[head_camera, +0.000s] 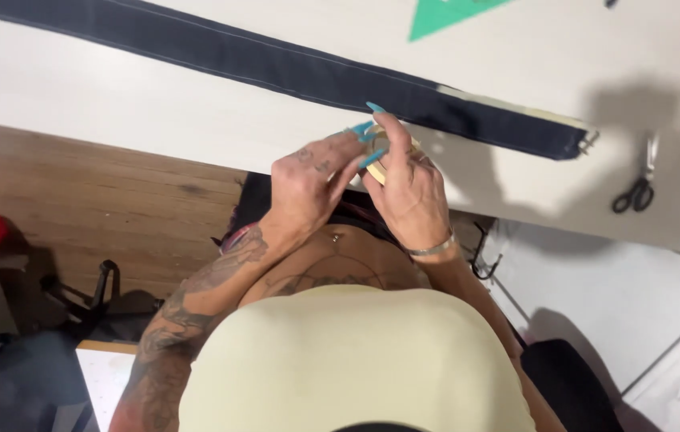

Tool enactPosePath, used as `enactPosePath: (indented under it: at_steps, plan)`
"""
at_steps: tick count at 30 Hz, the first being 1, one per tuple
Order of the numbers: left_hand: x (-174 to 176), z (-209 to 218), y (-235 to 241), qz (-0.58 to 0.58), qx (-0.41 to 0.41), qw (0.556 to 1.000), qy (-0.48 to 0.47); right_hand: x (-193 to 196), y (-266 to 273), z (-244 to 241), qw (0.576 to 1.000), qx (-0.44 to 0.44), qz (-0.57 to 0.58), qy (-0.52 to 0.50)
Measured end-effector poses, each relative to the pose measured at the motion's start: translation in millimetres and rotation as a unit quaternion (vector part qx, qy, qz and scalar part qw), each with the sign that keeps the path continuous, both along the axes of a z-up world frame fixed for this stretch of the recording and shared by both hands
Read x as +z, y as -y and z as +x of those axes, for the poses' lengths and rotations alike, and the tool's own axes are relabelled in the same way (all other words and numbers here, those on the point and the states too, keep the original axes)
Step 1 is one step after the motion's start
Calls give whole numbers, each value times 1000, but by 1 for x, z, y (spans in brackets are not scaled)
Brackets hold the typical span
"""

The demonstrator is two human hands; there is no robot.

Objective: Applying masking tape along the edge of a long strip of dark leather on a workbench.

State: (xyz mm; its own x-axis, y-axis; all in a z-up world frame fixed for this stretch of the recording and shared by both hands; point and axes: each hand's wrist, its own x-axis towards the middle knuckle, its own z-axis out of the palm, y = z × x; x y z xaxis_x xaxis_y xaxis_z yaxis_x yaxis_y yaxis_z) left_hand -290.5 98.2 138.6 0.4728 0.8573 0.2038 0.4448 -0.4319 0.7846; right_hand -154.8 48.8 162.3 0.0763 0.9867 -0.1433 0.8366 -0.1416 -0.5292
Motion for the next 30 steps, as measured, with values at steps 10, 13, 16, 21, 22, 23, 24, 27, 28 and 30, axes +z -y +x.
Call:
enactPosePath:
  at_steps: [10,13,16,21,22,23,24,27,28,30]
  plan:
    - [-27,-84,-23,212,66,960,-168,8,-50,-34,982,90,-146,-81]
    - [-27,-113,-45,2,124,990,-68,6,-75,-32,962,178,-207,-10]
    - [-6,-135,-67,-65,133,988,-44,-4,-88,-37,957,217,-176,-79]
    - [-43,-172,-104,-146,148,975,80,-27,-118,-68,951,143,-204,-181]
    - [-42,-179,-111,-146,144,976,77,-29,-128,-78,952,139,-203,-184]
    - [-41,-186,-120,-158,153,970,103,-31,-139,-87,949,124,-223,-185]
    - [-42,-190,-132,-168,157,964,133,-33,-152,-95,948,105,-239,-181]
    - [-66,-217,-162,-162,129,975,85,-52,-181,-124,952,98,-286,-53]
    - [-73,-224,-175,-163,124,975,84,-60,-188,-134,952,93,-286,-55]
    - [-87,-238,-194,-93,57,994,3,-74,-197,-154,984,88,-152,8]
